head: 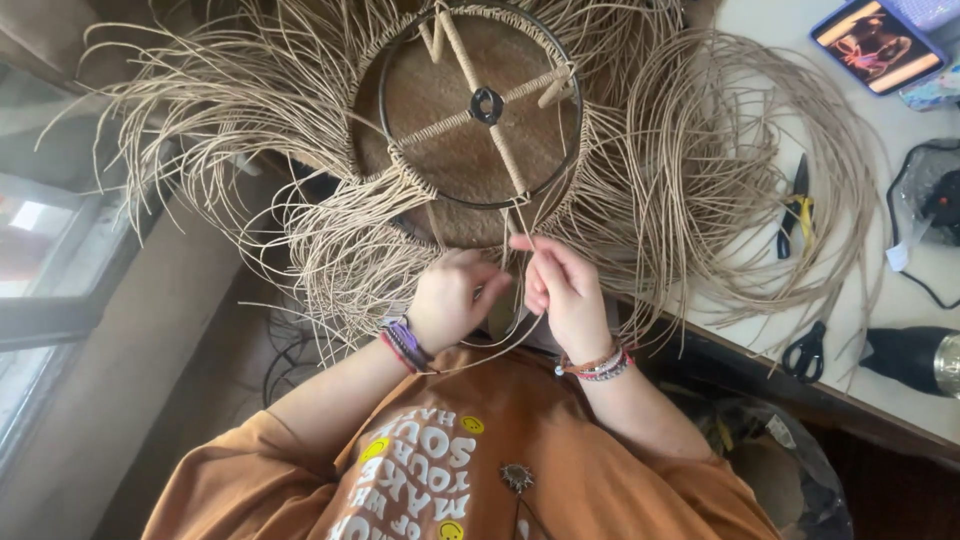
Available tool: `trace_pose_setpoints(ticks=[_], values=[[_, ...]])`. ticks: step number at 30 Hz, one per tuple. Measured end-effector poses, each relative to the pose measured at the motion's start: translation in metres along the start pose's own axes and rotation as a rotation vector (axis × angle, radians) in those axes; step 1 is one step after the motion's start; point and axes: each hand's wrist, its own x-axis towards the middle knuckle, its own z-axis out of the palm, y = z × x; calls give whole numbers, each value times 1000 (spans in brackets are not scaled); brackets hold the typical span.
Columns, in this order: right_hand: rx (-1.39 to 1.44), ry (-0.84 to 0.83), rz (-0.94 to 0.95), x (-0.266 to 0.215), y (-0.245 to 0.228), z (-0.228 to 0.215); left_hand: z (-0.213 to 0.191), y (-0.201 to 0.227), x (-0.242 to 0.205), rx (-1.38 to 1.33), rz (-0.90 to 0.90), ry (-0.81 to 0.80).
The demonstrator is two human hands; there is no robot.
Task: Weaving and knotting straw strands onto a circular metal frame to create a decorative fringe for a lampshade or furniture item.
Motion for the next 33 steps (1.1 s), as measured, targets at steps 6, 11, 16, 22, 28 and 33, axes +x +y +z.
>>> trace_pose_setpoints(ticks=[6, 11, 16, 22, 28, 33], values=[[-737, -212, -354, 8, -5, -15, -50, 51, 7, -113, 413, -27], [-1239, -187, -667, 11, 15, -31, -60, 42, 36, -21, 290, 34], [-1224, 232, -992, 34, 47, -36, -64, 51, 69, -275, 0, 22], [-1140, 120, -1015, 32, 15, -25, -95, 47, 75, -872, -328, -191], [-983, -249, -660, 27, -1, -24, -162, 45, 62, -1549, -356, -53], [-536, -276, -378, 29, -13, -7, -95, 23, 32, -966, 37, 53]])
